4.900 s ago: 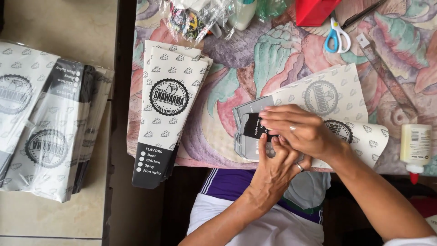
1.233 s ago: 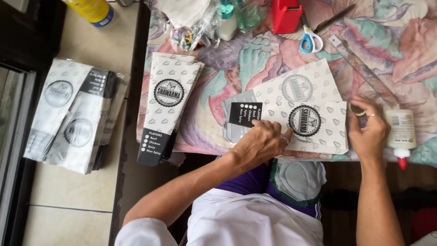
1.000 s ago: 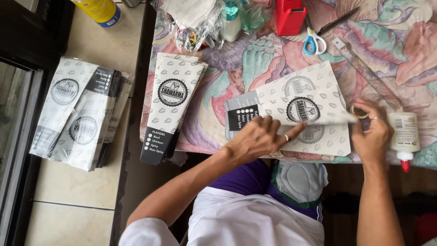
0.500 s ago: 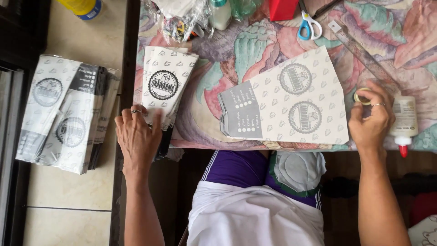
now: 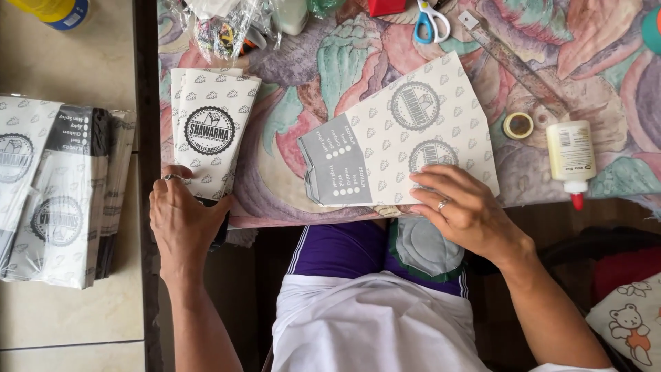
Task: The person applies adhesive from a bottle to the edges of cardboard food sleeves and presses the surfaces together by hand to secure the folds.
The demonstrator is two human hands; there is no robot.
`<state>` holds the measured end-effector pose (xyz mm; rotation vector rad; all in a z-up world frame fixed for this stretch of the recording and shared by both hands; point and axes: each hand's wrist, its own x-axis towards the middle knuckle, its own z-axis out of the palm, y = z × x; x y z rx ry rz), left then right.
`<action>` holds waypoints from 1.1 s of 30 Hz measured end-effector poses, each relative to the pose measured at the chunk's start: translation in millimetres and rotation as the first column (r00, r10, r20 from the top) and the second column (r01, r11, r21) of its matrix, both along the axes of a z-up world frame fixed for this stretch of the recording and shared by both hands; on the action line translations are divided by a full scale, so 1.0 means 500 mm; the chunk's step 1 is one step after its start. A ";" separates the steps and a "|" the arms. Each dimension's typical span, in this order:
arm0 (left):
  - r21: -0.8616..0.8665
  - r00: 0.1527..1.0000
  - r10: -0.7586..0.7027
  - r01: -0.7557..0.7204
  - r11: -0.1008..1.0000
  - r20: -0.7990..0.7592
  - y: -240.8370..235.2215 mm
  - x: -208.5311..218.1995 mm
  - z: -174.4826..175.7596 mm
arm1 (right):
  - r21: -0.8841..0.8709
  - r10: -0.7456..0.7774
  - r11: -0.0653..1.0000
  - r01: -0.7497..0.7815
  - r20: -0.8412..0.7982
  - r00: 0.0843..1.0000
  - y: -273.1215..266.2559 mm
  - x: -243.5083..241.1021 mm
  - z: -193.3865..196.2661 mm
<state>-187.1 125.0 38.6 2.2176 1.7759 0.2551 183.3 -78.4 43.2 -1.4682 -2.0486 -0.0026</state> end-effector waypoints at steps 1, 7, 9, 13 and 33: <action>-0.001 1.000 -0.002 0.002 1.000 -0.002 -0.009 0.007 0.010 | -0.001 -0.002 1.000 0.002 -0.002 1.000 -0.001 0.001 -0.004; 0.326 0.996 -0.084 0.067 0.943 0.041 -0.051 0.069 0.026 | -0.048 -0.035 0.998 0.039 0.066 0.997 0.001 0.001 -0.005; 0.493 0.883 -0.394 0.232 0.838 0.254 -0.060 0.100 0.001 | -0.055 -0.028 0.998 0.031 0.051 0.998 0.002 0.001 -0.002; 0.536 0.753 -0.597 0.395 0.747 0.277 -0.104 0.173 -0.014 | -0.066 -0.029 0.997 0.034 0.081 0.996 0.003 0.001 0.000; 0.479 0.587 -0.748 0.583 0.656 0.309 -0.135 0.250 -0.063 | -0.117 -0.084 0.990 0.076 -0.063 0.995 0.009 0.003 0.011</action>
